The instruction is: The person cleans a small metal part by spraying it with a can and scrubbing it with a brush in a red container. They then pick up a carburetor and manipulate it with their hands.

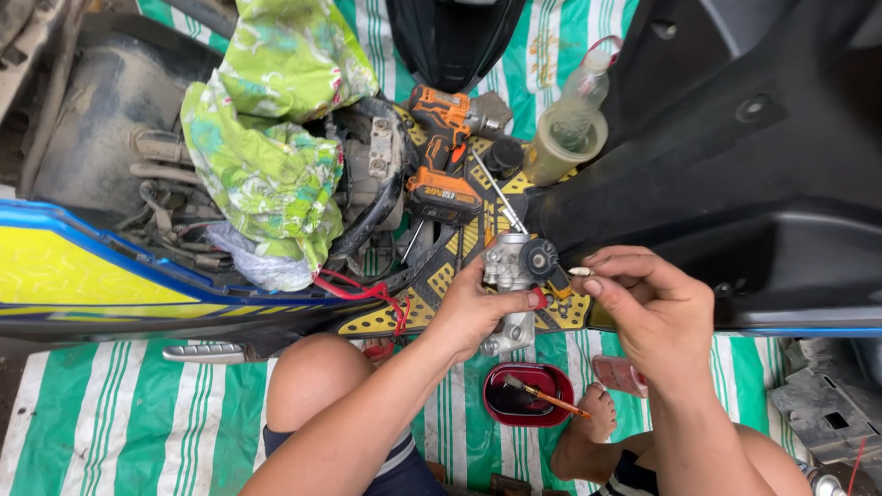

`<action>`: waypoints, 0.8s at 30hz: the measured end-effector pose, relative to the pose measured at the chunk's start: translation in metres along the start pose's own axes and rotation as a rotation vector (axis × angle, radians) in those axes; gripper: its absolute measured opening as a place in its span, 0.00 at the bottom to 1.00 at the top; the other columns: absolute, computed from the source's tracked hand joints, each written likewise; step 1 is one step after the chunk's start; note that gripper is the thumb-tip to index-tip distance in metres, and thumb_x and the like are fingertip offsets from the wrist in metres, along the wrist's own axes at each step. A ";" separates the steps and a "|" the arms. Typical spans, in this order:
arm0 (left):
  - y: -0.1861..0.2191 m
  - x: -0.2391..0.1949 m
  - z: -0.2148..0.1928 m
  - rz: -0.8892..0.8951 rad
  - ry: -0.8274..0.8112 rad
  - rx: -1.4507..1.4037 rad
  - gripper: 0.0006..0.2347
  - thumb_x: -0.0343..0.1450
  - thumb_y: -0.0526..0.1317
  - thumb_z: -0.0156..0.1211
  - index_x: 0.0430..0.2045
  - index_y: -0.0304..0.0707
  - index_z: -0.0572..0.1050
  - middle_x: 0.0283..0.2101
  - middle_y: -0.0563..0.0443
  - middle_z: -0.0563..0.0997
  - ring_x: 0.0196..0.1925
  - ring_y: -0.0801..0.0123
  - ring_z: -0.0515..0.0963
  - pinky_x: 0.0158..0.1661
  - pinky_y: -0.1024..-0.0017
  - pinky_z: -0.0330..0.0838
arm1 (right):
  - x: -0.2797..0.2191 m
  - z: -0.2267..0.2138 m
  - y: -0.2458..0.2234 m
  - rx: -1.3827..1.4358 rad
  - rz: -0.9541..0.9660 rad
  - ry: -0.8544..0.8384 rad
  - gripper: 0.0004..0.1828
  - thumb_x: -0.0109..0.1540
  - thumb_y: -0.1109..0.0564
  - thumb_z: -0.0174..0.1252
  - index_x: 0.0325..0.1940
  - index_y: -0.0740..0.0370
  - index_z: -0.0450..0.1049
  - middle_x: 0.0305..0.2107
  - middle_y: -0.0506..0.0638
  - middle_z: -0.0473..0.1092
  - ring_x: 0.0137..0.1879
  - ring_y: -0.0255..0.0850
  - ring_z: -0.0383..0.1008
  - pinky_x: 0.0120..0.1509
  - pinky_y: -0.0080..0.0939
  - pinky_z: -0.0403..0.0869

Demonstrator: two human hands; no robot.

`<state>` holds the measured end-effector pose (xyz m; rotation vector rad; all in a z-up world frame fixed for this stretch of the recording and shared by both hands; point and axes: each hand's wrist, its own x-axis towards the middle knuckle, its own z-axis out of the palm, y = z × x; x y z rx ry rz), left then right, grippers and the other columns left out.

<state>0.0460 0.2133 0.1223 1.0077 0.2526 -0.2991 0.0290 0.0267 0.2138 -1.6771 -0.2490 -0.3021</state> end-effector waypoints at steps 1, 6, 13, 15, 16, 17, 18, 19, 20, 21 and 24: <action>0.005 -0.004 -0.003 -0.008 0.008 -0.002 0.49 0.55 0.25 0.84 0.76 0.28 0.66 0.51 0.32 0.85 0.49 0.54 0.87 0.41 0.57 0.87 | 0.000 0.000 0.002 0.001 0.011 -0.003 0.10 0.62 0.73 0.72 0.45 0.75 0.80 0.42 0.66 0.79 0.44 0.44 0.85 0.49 0.44 0.87; 0.022 -0.011 -0.005 -0.131 -0.017 -0.026 0.47 0.58 0.27 0.78 0.78 0.42 0.65 0.55 0.48 0.88 0.52 0.69 0.85 0.56 0.66 0.83 | -0.001 -0.006 -0.003 -0.026 0.178 -0.014 0.10 0.61 0.73 0.69 0.46 0.71 0.80 0.49 0.64 0.78 0.54 0.46 0.82 0.64 0.39 0.88; 0.020 -0.004 -0.008 0.025 -0.020 0.105 0.50 0.57 0.34 0.81 0.80 0.43 0.59 0.67 0.49 0.81 0.61 0.73 0.81 0.64 0.72 0.74 | -0.001 0.002 -0.016 -0.164 0.164 -0.052 0.07 0.64 0.69 0.70 0.47 0.68 0.83 0.50 0.61 0.80 0.53 0.40 0.82 0.52 0.31 0.79; 0.035 -0.009 -0.004 -0.005 -0.010 0.181 0.49 0.54 0.37 0.83 0.77 0.46 0.65 0.61 0.52 0.83 0.55 0.75 0.82 0.57 0.75 0.77 | -0.001 0.008 -0.019 -0.215 0.151 -0.052 0.09 0.63 0.70 0.71 0.47 0.69 0.82 0.48 0.61 0.82 0.53 0.44 0.84 0.54 0.35 0.82; 0.032 -0.007 -0.008 -0.003 -0.004 0.182 0.49 0.54 0.37 0.83 0.77 0.46 0.65 0.61 0.52 0.83 0.55 0.75 0.82 0.57 0.75 0.77 | 0.000 0.011 -0.024 -0.211 0.150 -0.056 0.09 0.63 0.70 0.71 0.47 0.69 0.82 0.48 0.61 0.82 0.53 0.44 0.84 0.54 0.35 0.82; 0.029 -0.006 -0.011 0.063 -0.104 0.138 0.46 0.57 0.35 0.82 0.75 0.46 0.66 0.60 0.50 0.84 0.56 0.73 0.82 0.60 0.73 0.77 | -0.001 0.014 -0.028 -0.254 0.098 -0.068 0.07 0.63 0.69 0.71 0.45 0.69 0.82 0.46 0.61 0.82 0.49 0.41 0.84 0.48 0.32 0.80; 0.025 -0.005 -0.015 0.128 -0.204 0.094 0.42 0.61 0.33 0.81 0.74 0.46 0.66 0.59 0.48 0.84 0.58 0.70 0.83 0.63 0.72 0.76 | -0.001 0.016 -0.033 -0.298 0.047 -0.079 0.05 0.63 0.68 0.72 0.42 0.68 0.82 0.45 0.61 0.83 0.45 0.39 0.84 0.42 0.29 0.78; 0.025 -0.005 -0.018 0.127 -0.205 0.094 0.42 0.61 0.33 0.81 0.74 0.46 0.66 0.59 0.48 0.84 0.58 0.70 0.83 0.63 0.72 0.76 | -0.003 0.015 -0.035 -0.297 0.047 -0.078 0.05 0.63 0.68 0.72 0.42 0.68 0.82 0.45 0.61 0.83 0.45 0.39 0.84 0.42 0.29 0.78; 0.025 -0.004 -0.021 0.184 -0.287 0.095 0.42 0.61 0.31 0.80 0.74 0.46 0.66 0.60 0.47 0.83 0.58 0.68 0.82 0.62 0.70 0.76 | -0.005 0.014 -0.036 -0.259 0.037 -0.083 0.06 0.62 0.68 0.72 0.42 0.69 0.82 0.44 0.62 0.83 0.45 0.41 0.85 0.41 0.29 0.79; 0.025 -0.003 -0.024 0.242 -0.371 0.094 0.42 0.62 0.29 0.78 0.75 0.47 0.65 0.61 0.47 0.82 0.58 0.66 0.82 0.62 0.69 0.77 | -0.008 0.013 -0.038 -0.222 0.026 -0.088 0.08 0.61 0.68 0.72 0.42 0.69 0.81 0.43 0.63 0.82 0.45 0.42 0.85 0.40 0.29 0.80; 0.031 -0.005 -0.021 0.267 -0.420 0.053 0.46 0.62 0.28 0.76 0.81 0.44 0.61 0.61 0.53 0.80 0.56 0.74 0.79 0.60 0.75 0.72 | -0.012 0.011 -0.049 -0.202 -0.017 -0.102 0.09 0.60 0.67 0.71 0.43 0.71 0.80 0.42 0.66 0.82 0.50 0.48 0.88 0.42 0.33 0.85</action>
